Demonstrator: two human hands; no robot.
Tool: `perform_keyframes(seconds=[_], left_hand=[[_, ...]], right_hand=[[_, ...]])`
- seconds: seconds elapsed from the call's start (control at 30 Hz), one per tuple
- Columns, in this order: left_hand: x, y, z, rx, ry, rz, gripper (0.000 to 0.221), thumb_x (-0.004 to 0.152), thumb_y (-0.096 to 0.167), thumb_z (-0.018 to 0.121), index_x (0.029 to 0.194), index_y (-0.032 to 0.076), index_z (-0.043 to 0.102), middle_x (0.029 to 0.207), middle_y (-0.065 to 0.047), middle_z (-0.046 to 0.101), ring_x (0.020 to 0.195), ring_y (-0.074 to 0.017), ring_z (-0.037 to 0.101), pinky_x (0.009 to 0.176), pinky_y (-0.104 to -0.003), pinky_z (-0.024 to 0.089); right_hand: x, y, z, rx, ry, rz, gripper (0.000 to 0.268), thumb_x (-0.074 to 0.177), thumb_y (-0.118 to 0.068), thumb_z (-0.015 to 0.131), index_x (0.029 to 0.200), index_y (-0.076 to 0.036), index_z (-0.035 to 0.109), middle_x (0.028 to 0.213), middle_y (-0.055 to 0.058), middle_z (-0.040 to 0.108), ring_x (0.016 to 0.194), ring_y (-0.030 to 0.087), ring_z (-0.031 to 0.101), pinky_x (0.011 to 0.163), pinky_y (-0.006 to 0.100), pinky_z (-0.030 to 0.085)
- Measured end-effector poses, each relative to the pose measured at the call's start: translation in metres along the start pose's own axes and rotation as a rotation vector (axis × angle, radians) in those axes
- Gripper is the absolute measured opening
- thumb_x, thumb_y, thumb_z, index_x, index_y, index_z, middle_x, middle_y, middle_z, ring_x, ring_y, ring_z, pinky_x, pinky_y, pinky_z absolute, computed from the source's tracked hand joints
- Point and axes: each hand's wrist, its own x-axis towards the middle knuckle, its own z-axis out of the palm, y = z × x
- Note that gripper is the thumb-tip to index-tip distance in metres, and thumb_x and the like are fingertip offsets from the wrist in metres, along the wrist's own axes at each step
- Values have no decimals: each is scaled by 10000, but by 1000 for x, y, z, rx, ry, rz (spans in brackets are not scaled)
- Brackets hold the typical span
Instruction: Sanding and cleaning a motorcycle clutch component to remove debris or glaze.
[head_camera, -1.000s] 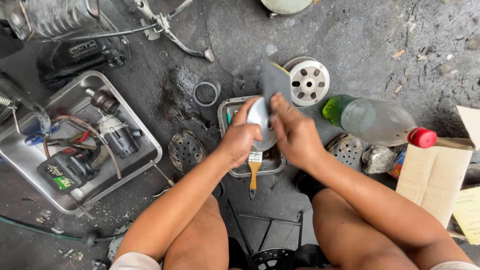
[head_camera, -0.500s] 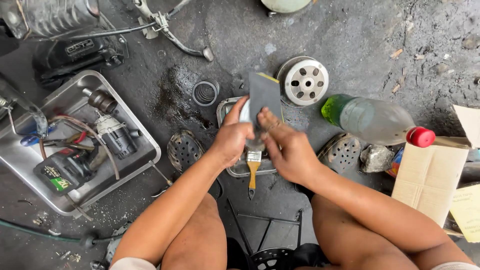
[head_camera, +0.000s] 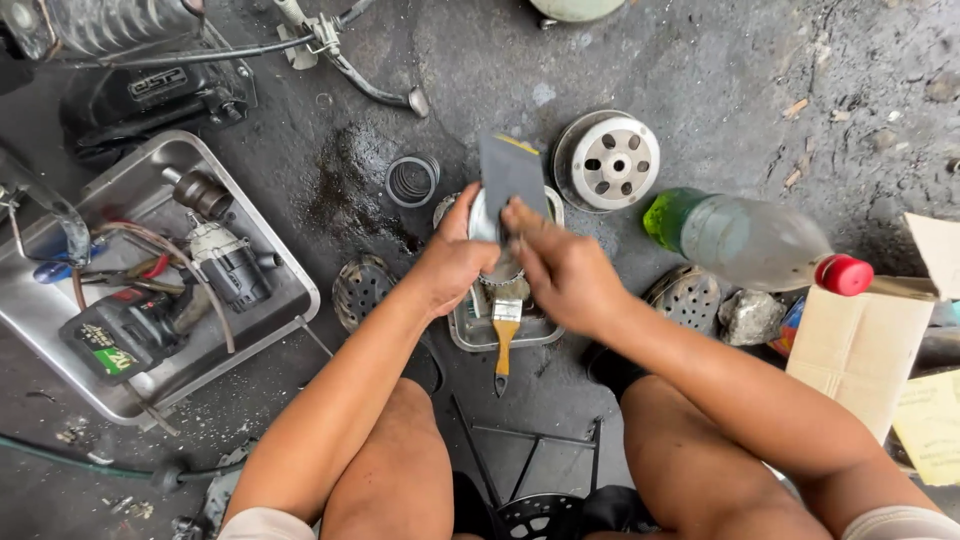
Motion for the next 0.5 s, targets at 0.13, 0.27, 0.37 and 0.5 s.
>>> perform_keyframes(seconds=[0.13, 0.27, 0.37, 0.5], left_hand=[[20, -19, -11, -113, -80, 4, 1322, 480, -176, 512, 1754, 115, 313, 1533, -217, 606, 1363, -359, 602, 1113, -453, 508], [12, -33, -19, -146, -122, -3, 1314, 510, -223, 480, 1756, 169, 339, 1494, -137, 615, 1341, -291, 611, 1142, -419, 510], [12, -30, -14, -148, -183, 25, 1220, 517, -222, 498, 1688, 117, 429, 1359, -128, 680, 1212, -274, 660, 1025, -387, 556], [25, -46, -22, -164, -228, -12, 1104, 557, -252, 525, 1606, 92, 472, 1317, -122, 694, 1142, -292, 671, 993, -439, 559]], right_hand=[[2, -18, -10, 24, -6, -84, 387, 1055, 8, 620, 1423, 106, 692, 1417, 386, 660, 1303, 537, 650, 1060, 629, 570], [-9, 2, 4, 93, -106, -29, 392, 1055, -75, 645, 1430, 7, 726, 1447, 288, 677, 1349, 435, 662, 1143, 548, 554], [-6, 8, 1, 26, -6, -125, 378, 1061, -2, 625, 1413, 124, 684, 1457, 370, 646, 1372, 512, 612, 1122, 604, 544], [0, 18, 4, 24, -44, -129, 395, 1047, -33, 639, 1427, 42, 716, 1480, 308, 665, 1403, 461, 619, 1165, 549, 530]])
